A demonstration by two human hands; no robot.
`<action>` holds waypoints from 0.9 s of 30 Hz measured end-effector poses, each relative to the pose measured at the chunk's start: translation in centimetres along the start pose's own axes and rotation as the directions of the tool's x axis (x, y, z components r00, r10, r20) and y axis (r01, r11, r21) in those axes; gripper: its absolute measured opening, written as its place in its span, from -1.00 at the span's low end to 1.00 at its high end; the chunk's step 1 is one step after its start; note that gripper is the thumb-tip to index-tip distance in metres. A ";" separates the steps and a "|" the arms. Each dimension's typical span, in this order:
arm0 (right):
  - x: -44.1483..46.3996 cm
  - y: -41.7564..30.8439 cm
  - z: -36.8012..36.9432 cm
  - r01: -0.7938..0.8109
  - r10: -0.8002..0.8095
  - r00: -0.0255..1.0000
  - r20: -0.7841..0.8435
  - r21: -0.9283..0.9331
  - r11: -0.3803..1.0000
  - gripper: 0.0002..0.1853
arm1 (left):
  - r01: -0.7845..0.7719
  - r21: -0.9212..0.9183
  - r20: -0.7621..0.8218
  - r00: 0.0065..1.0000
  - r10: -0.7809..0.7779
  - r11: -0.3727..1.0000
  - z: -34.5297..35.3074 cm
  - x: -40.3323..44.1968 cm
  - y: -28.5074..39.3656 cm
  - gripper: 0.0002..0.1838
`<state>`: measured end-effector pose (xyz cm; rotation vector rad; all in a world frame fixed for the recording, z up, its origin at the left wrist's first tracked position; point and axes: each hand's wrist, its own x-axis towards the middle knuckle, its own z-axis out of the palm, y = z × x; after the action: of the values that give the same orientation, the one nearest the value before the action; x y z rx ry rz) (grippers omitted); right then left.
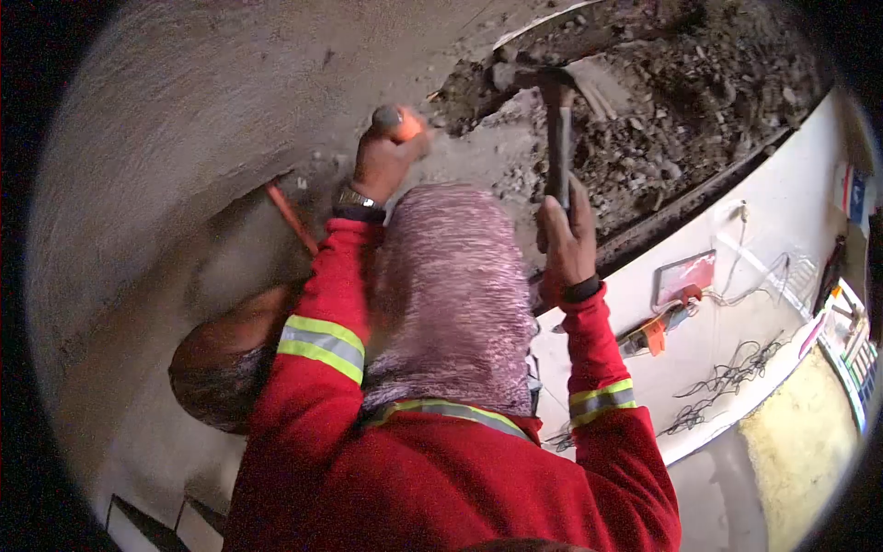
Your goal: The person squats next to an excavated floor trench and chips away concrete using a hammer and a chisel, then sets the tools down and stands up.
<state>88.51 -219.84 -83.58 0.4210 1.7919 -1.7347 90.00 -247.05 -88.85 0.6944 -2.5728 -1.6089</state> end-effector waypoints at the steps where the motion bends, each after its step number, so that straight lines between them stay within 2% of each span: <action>1: -0.1 -0.1 -0.2 0.020 -0.020 1.000 -0.006 -0.010 1.000 -0.55 | -0.018 0.082 0.011 1.000 0.017 0.996 0.5 -0.1 -0.5 -0.86; 3: 0.3 1.8 -1.2 0.107 -0.110 0.994 -0.024 -0.092 0.990 -0.52 | 0.084 -0.069 0.003 0.996 -0.084 0.994 1.1 -1.3 -3.0 -0.85; 4: 0.1 2.2 -1.8 0.035 -0.038 0.999 -0.025 -0.118 0.992 -0.49 | 0.136 -0.142 0.003 0.991 -0.137 0.981 1.2 -2.0 -4.3 -0.84; 5: 0.3 3.5 -2.4 0.058 -0.074 0.996 -0.047 -0.278 0.959 -0.48 | 0.155 -0.165 -0.005 0.987 -0.158 0.974 0.9 -2.5 -5.3 -0.84; 6: 0.8 5.1 -3.1 0.081 -0.117 0.992 -0.057 -0.428 0.900 -0.46 | 0.165 -0.166 -0.015 0.985 -0.169 0.972 0.8 -3.3 -5.8 -0.84; 8: 2.0 7.4 -4.6 0.036 -0.080 0.997 -0.016 -0.796 0.605 -0.39 | 0.153 -0.147 -0.037 0.986 -0.160 0.977 0.5 -3.8 -6.4 -0.83; 10: 4.3 13.9 -6.9 0.035 -0.064 0.998 -0.001 -0.830 0.557 -0.36 | 0.137 -0.137 -0.046 0.988 -0.145 0.981 0.3 -3.7 -6.1 -0.82; 11: 4.4 13.4 -6.7 -0.013 -0.001 1.000 -0.016 -0.811 0.585 -0.35 | 0.135 -0.128 -0.050 0.989 -0.142 0.983 -0.1 -3.8 -5.9 -0.82; 14: 4.6 12.8 -6.3 -0.016 0.008 1.000 -0.014 -0.811 0.585 -0.36 | 0.129 -0.066 -0.066 0.989 -0.133 0.989 -1.7 -4.3 -5.5 -0.81; 15: 4.1 11.7 -6.0 -0.012 0.011 1.000 -0.007 -0.776 0.630 -0.37 | 0.121 -0.028 -0.073 0.990 -0.122 0.992 -2.6 -4.7 -5.0 -0.81; 18: 2.7 11.9 -5.2 0.077 -0.137 0.990 -0.019 -0.748 0.659 -0.52 | 0.064 0.112 -0.102 0.993 -0.052 0.992 -6.9 -5.7 0.5 -0.78; 19: 3.7 15.0 -5.4 0.227 -0.321 0.947 -0.010 -0.686 0.691 -0.56 | 0.050 0.149 -0.106 0.994 -0.034 0.988 -8.5 -6.2 3.3 -0.76; 20: 4.3 16.0 -5.2 0.190 -0.259 0.966 -0.014 -0.641 0.744 -0.55 | 0.033 0.184 -0.096 0.995 -0.016 0.982 -9.8 -6.2 5.2 -0.74; 21: 4.2 16.3 -4.8 0.145 -0.190 0.982 -0.011 -0.598 0.788 -0.55 | 0.101 0.004 -0.067 0.993 -0.101 0.995 -11.3 -5.7 4.1 -0.71; 24: 3.3 16.1 -3.6 0.111 -0.154 0.988 -0.010 -0.641 0.759 -0.52 | 0.040 0.131 0.005 0.999 -0.041 0.991 -13.7 -5.2 5.0 -0.67; 25: 2.6 15.2 -3.6 0.085 -0.129 0.992 -0.014 -0.680 0.728 -0.47 | -0.075 0.181 0.031 0.997 0.071 0.981 -14.1 -4.4 3.2 -0.64; 26: 1.2 12.8 -3.2 0.054 -0.102 0.994 -0.023 -0.719 0.693 -0.41 | -0.098 0.163 0.083 0.993 0.085 0.982 -14.3 -3.7 2.9 -0.64; 27: 1.7 14.5 -3.8 0.115 -0.149 0.989 0.006 -0.665 0.738 -0.43 | -0.114 0.141 0.135 0.986 0.094 0.984 -13.9 -3.3 2.8 -0.64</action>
<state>95.26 -215.09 -96.20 0.0231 2.3655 -1.0414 95.52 -256.50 -79.30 0.4682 -2.7908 -1.4902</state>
